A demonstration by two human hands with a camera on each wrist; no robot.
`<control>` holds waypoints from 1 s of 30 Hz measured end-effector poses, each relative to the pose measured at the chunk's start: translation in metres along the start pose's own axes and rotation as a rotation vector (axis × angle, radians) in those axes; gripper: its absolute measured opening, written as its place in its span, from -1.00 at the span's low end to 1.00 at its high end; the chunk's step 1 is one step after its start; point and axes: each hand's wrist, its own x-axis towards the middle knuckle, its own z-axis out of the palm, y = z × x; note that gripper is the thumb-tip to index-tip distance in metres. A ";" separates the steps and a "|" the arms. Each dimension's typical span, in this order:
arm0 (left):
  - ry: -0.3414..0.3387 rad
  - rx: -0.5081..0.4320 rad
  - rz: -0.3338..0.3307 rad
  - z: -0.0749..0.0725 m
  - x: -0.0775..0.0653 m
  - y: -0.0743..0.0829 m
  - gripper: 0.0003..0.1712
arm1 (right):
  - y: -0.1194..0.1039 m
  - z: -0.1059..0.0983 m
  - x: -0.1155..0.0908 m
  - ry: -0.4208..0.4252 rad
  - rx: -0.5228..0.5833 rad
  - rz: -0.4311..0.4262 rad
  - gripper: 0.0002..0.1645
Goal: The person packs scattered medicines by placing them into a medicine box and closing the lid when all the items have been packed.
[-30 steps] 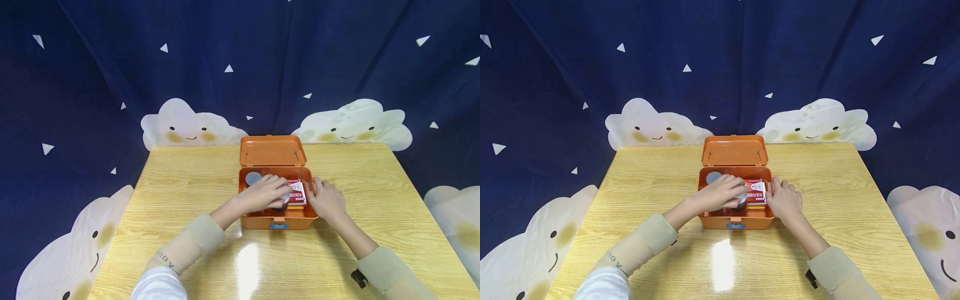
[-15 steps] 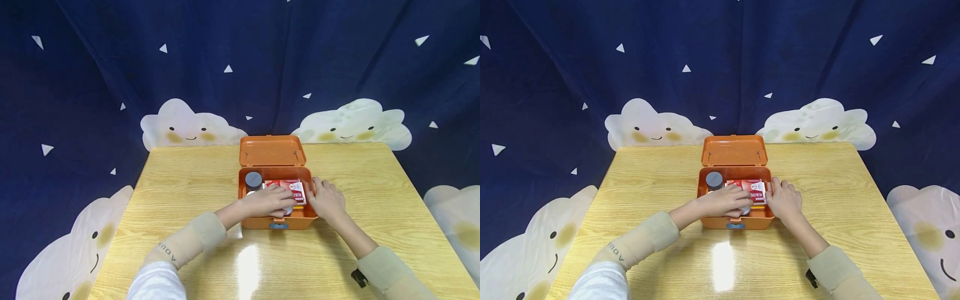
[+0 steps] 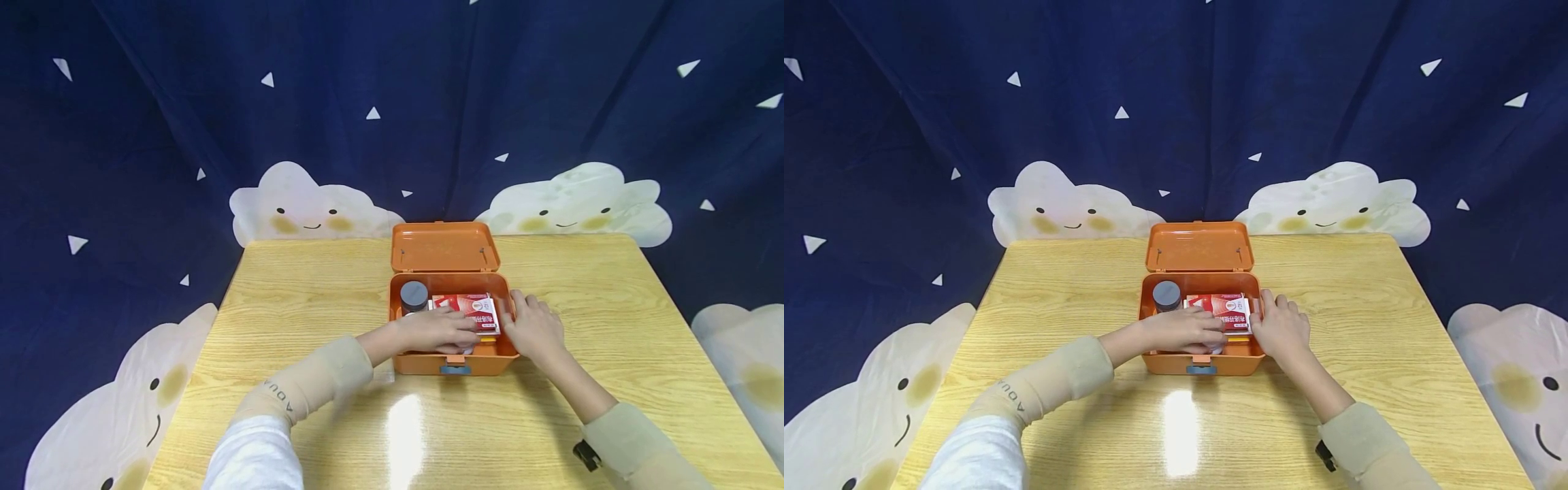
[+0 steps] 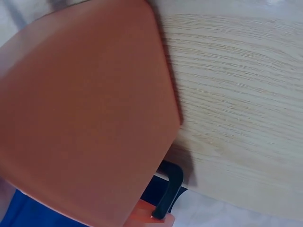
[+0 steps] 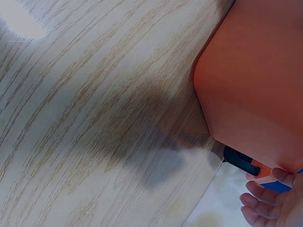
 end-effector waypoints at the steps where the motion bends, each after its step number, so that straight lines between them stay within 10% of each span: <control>1: -0.011 -0.001 0.003 0.001 0.000 0.000 -0.61 | 0.000 0.000 0.000 0.000 -0.001 0.000 -0.40; 17: -0.209 0.065 -0.040 0.012 0.001 0.003 -0.53 | 0.000 0.001 0.000 0.004 0.004 -0.008 -0.40; 30: -0.182 0.079 -0.027 0.013 0.003 0.002 -0.53 | 0.000 0.001 0.001 0.009 0.000 -0.004 -0.40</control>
